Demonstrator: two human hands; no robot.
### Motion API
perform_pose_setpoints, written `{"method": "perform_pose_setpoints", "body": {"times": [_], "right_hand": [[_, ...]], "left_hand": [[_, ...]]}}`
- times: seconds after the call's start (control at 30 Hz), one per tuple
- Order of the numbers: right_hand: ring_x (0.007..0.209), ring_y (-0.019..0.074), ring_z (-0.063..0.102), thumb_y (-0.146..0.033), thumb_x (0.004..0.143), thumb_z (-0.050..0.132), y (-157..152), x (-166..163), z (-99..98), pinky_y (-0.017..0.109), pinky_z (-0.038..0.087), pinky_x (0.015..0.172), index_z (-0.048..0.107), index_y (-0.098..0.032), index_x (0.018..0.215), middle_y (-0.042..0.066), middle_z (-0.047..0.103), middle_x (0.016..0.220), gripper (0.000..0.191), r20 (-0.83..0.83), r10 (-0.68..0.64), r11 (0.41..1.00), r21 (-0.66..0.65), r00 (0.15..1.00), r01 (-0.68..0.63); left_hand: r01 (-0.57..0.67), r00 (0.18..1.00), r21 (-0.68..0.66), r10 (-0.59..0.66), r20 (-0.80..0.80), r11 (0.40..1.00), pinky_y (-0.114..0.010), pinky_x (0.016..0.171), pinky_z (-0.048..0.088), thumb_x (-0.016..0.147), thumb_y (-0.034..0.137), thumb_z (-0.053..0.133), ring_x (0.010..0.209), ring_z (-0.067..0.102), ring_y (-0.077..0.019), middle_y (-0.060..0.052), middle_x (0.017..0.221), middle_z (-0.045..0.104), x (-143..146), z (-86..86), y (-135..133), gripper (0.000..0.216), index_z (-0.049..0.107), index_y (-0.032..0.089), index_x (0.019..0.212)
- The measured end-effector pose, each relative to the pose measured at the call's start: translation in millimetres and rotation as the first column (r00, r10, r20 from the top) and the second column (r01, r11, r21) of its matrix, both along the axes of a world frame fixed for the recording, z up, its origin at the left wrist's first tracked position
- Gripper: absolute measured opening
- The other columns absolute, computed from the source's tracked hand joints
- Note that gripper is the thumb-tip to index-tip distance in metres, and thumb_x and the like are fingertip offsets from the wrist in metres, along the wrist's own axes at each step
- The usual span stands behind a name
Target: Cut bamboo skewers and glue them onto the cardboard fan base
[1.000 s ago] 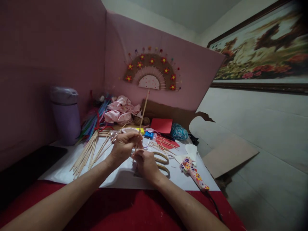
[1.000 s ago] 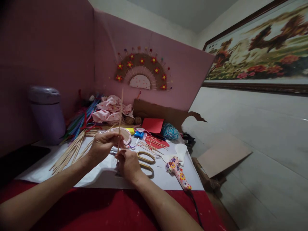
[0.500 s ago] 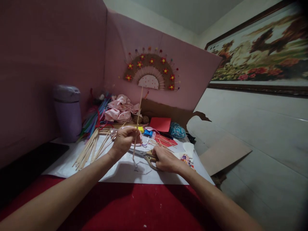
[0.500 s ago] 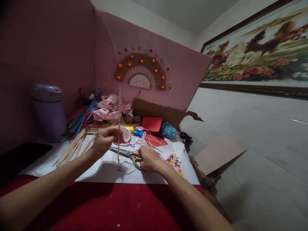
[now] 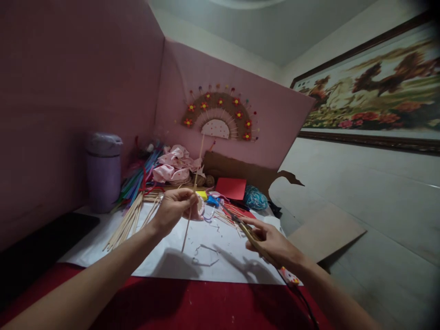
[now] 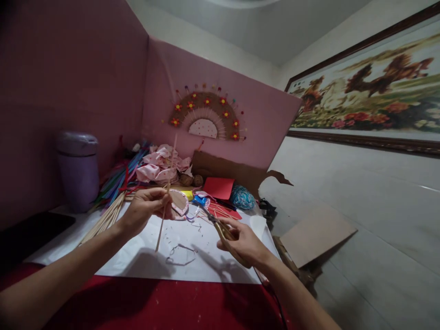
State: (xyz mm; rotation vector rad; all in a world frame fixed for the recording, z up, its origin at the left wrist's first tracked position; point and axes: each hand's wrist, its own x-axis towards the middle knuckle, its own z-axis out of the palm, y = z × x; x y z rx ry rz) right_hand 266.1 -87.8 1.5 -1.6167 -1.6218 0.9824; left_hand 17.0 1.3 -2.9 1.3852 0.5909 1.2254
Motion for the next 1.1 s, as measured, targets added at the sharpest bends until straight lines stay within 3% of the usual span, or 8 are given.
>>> {"method": "perform_pose_setpoints", "body": {"times": [0.13, 0.2, 0.3, 0.5, 1.1], "right_hand": [[0.053, 0.0075, 0.04, -0.03, 0.068, 0.065, -9, -2, -3.9, 0.02, 0.03, 0.047, 0.046, -0.019, 0.104, -0.005, 0.047, 0.063, 0.042, -0.13, 0.099, 0.994, -0.032, 0.987, -0.103], [0.054, 0.0072, 0.038, -0.037, 0.064, 0.07, -13, -9, -5.7, 0.019, 0.029, 0.047, 0.045, -0.02, 0.097, -0.005, 0.046, 0.065, 0.045, -0.131, 0.161, 0.987, 0.01, 0.978, -0.161], [0.049, 0.006, 0.035, -0.059, 0.065, 0.064, -16, -23, -5.2, 0.018, 0.025, 0.042, 0.042, -0.02, 0.095, -0.004, 0.046, 0.067, 0.054, -0.137, 0.178, 0.984, 0.018, 0.974, -0.177], [0.054, 0.0075, 0.033, -0.073, 0.068, 0.051, -15, -35, -2.8, 0.019, 0.029, 0.045, 0.041, -0.02, 0.093, -0.003, 0.044, 0.07, 0.06, -0.068, 0.286, 0.956, 0.091, 0.956, -0.28], [0.055, 0.0085, 0.036, -0.074, 0.067, 0.051, -7, -40, -3.8, 0.02, 0.031, 0.046, 0.043, -0.019, 0.096, -0.002, 0.046, 0.071, 0.062, -0.077, 0.275, 0.957, 0.12, 0.958, -0.265]], "left_hand": [[0.197, 0.976, -0.075, -0.203, -0.077, 0.977, -0.02, 0.037, 0.041, 0.073, 0.037, 0.062, 0.039, 0.058, -0.0149, -0.001, 0.045, 0.057, -6, 5.0, -8, 0.028, 0.055, 0.013, 0.064], [0.267, 0.958, -0.105, -0.276, -0.077, 0.958, -0.019, 0.033, 0.038, 0.074, 0.036, 0.062, 0.034, 0.053, -0.0127, 0.001, 0.043, 0.053, -6, 5.0, -11, 0.027, 0.053, 0.013, 0.062], [0.334, 0.938, -0.175, -0.344, -0.034, 0.926, -0.017, 0.028, 0.031, 0.073, 0.034, 0.063, 0.028, 0.042, -0.0074, 0.004, 0.041, 0.047, -5, 3.2, -13, 0.028, 0.05, 0.014, 0.058], [0.343, 0.932, -0.301, -0.362, -0.008, 0.89, -0.013, 0.025, 0.01, 0.073, 0.032, 0.061, 0.026, 0.019, -0.0013, 0.008, 0.035, 0.035, -1, -0.2, -11, 0.024, 0.05, 0.015, 0.059], [0.284, 0.935, -0.268, -0.328, -0.135, 0.921, -0.015, 0.025, 0.009, 0.071, 0.031, 0.058, 0.026, 0.016, -0.002, 0.008, 0.033, 0.031, 0, 3.3, -18, 0.022, 0.053, 0.015, 0.057]]}}
